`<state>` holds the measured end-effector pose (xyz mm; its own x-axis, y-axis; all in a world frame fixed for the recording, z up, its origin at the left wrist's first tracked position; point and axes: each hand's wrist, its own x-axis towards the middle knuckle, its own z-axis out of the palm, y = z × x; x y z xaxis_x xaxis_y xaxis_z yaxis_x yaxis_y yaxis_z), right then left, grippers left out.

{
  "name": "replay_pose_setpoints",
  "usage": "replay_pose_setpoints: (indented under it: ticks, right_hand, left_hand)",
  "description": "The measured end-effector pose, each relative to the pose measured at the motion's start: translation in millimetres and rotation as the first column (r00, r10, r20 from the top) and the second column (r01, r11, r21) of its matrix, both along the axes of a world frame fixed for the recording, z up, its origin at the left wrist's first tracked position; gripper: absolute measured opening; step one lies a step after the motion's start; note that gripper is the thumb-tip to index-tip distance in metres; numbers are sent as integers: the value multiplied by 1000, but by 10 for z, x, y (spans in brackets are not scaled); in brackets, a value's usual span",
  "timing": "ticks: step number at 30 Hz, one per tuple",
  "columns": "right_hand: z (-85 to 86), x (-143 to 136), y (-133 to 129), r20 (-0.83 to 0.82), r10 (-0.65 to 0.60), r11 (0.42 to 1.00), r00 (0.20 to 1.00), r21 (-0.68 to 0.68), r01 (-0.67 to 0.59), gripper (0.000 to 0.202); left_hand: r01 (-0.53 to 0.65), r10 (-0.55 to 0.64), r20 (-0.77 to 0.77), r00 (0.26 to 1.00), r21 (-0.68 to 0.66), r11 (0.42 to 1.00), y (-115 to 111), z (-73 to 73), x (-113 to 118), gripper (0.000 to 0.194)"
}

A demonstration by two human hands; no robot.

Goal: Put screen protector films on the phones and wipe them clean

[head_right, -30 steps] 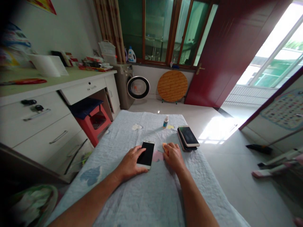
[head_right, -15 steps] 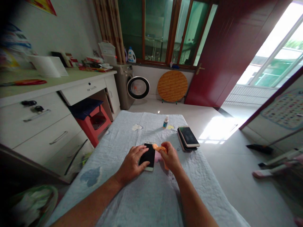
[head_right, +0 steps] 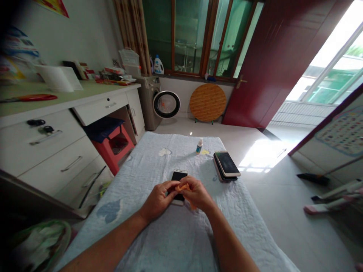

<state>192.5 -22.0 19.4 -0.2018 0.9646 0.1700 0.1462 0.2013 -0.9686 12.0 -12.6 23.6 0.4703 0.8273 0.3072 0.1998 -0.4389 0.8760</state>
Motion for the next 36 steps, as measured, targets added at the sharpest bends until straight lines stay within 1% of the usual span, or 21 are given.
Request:
replay_pose_setpoints:
  ticks: [2, 4, 5, 7, 8, 9, 11, 14, 16, 20, 22, 24, 26, 28, 30, 32, 34, 36]
  right_hand:
    - [-4, 26, 7, 51, -16, 999, 999, -27, 17, 16]
    - [-12, 59, 27, 112, -109, 994, 988, -3, 110, 14]
    - [-19, 72, 42, 140, -181, 983, 973, 46, 176, 13]
    - [-37, 82, 71, 186, -322, 940, 928, 182, 289, 11]
    - [-48, 77, 84, 211, -370, 916, 905, 244, 318, 11]
    - [-59, 66, 95, 243, -400, 899, 884, 290, 327, 12]
    - [-81, 29, 109, 315, -417, 889, 853, 336, 310, 17]
    - [-115, -36, 124, 412, -377, 908, 829, 342, 242, 23]
    - [-137, -61, 136, 472, -342, 922, 812, 335, 194, 26]
    - [-139, -48, 132, 562, -293, 943, 774, 305, 135, 28]
    - [-95, -28, 97, 597, -246, 957, 763, 274, 94, 29]
    - [-13, -13, 39, 622, -184, 969, 761, 243, 36, 28]
    - [99, -8, -30, 631, -88, 978, 771, 201, -53, 27]
    - [221, -8, -96, 628, 56, 974, 776, 135, -180, 25]
    - [324, -5, -144, 615, 196, 952, 764, 69, -299, 25]
    - [382, 7, -167, 605, 276, 931, 747, 24, -364, 26]
    - [383, 23, -163, 615, 275, 932, 739, 17, -362, 28]
    - [328, 35, -134, 643, 202, 952, 739, 50, -303, 28]
  left_hand:
    - [-9, 9, 2, 1000, -14, 1000, -2, 5, 1, 15]
    - [-69, 69, -30, 997, 25, 997, 13, 4, -15, 12]
    - [-110, 114, -59, 992, 65, 992, 30, 0, -30, 13]
    - [-171, 193, -139, 971, 155, 973, 79, -19, -76, 20]
    - [-179, 218, -193, 957, 200, 963, 108, -33, -104, 23]
    - [-177, 237, -256, 937, 235, 956, 137, -48, -133, 29]
    - [-142, 235, -397, 887, 250, 958, 186, -77, -184, 50]
    - [-60, 169, -521, 837, 220, 974, 219, -98, -222, 81]
    - [-26, 141, -554, 820, 210, 977, 214, -92, -217, 90]
    - [-23, 140, -594, 792, 200, 979, 170, -60, -163, 88]
    - [-35, 153, -599, 786, 204, 978, 143, -55, -136, 85]
    - [-47, 170, -594, 786, 216, 975, 121, -64, -120, 84]
    - [-56, 183, -587, 789, 229, 972, 109, -84, -118, 84]
    - [-63, 197, -573, 796, 246, 967, 107, -108, -124, 84]
    - [-66, 210, -552, 807, 268, 961, 110, -131, -132, 83]
    - [-63, 212, -536, 817, 283, 957, 115, -151, -135, 81]
    - [-57, 205, -532, 822, 281, 958, 118, -166, -133, 82]
    - [-54, 193, -533, 824, 266, 962, 120, -174, -129, 85]
